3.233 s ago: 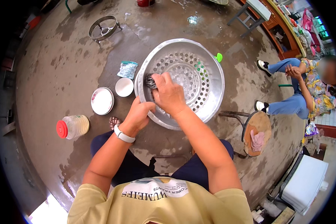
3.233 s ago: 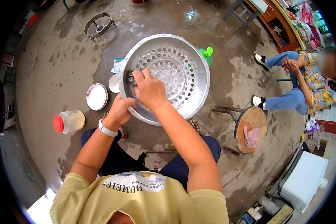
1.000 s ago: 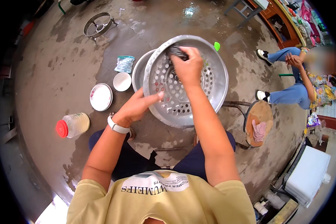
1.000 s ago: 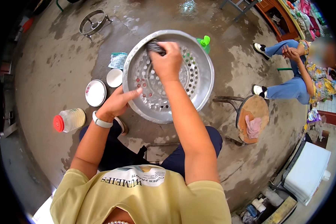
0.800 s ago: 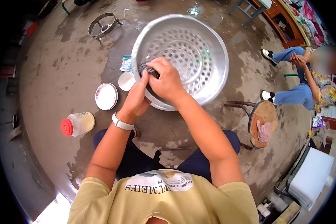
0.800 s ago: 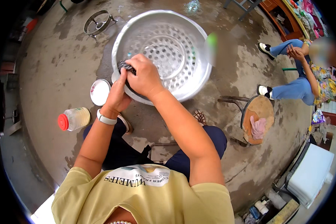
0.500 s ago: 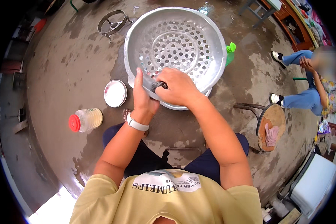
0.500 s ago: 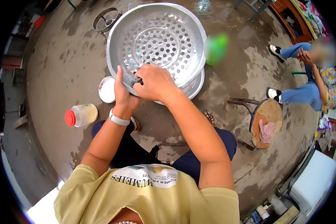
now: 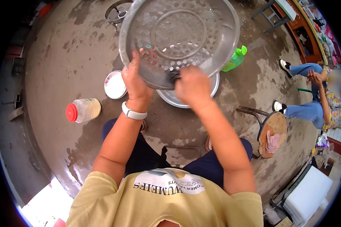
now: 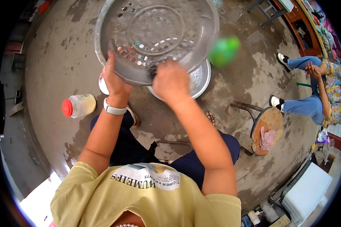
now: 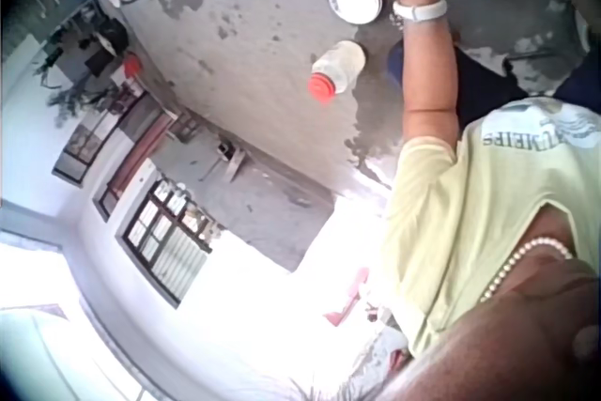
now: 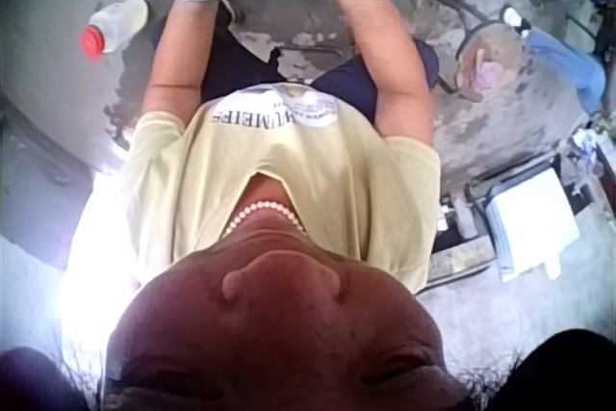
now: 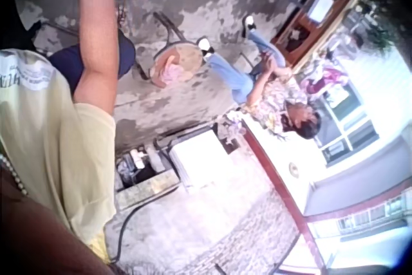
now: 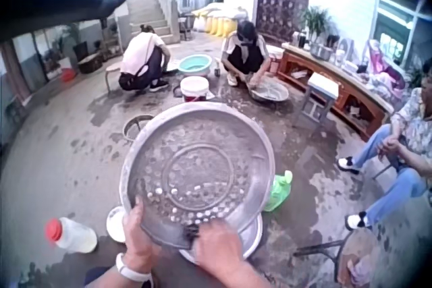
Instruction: The person cleans a perforated metal tray by scrubbing its interior and exterior surfaces with steel wool over a basin of soapy water.
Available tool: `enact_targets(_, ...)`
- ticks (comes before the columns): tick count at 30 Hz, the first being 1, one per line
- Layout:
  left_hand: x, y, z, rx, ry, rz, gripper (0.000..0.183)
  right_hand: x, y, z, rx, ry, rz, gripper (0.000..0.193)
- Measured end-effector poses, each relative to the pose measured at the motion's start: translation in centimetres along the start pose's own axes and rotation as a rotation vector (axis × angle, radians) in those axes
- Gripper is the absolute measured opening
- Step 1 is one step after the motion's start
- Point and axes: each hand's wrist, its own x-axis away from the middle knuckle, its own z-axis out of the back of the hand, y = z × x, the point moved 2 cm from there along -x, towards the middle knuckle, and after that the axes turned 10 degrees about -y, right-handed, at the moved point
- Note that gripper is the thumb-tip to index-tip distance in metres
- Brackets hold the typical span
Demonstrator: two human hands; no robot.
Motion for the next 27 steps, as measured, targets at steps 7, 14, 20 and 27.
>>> enact_targets(7,1.3,-1.4,0.3,-0.171,0.000,-0.074,0.038,-0.6,-5.1,-1.6,-0.597,0.181,-0.047,0.020)
enact_targets(14,1.1,-0.2,-0.8,-0.061,0.028,-0.026,0.035,0.6,1.2,-1.5,-0.089,0.026,-0.092,0.022)
enact_targets(20,1.0,0.3,-0.6,-0.462,-0.092,-0.045,0.030,-0.3,8.2,3.4,0.341,0.369,-0.165,0.010)
enact_targets(27,0.4,1.2,-0.6,-0.422,-0.085,-0.160,0.026,2.1,2.9,-2.4,-0.069,0.125,-0.159,0.024)
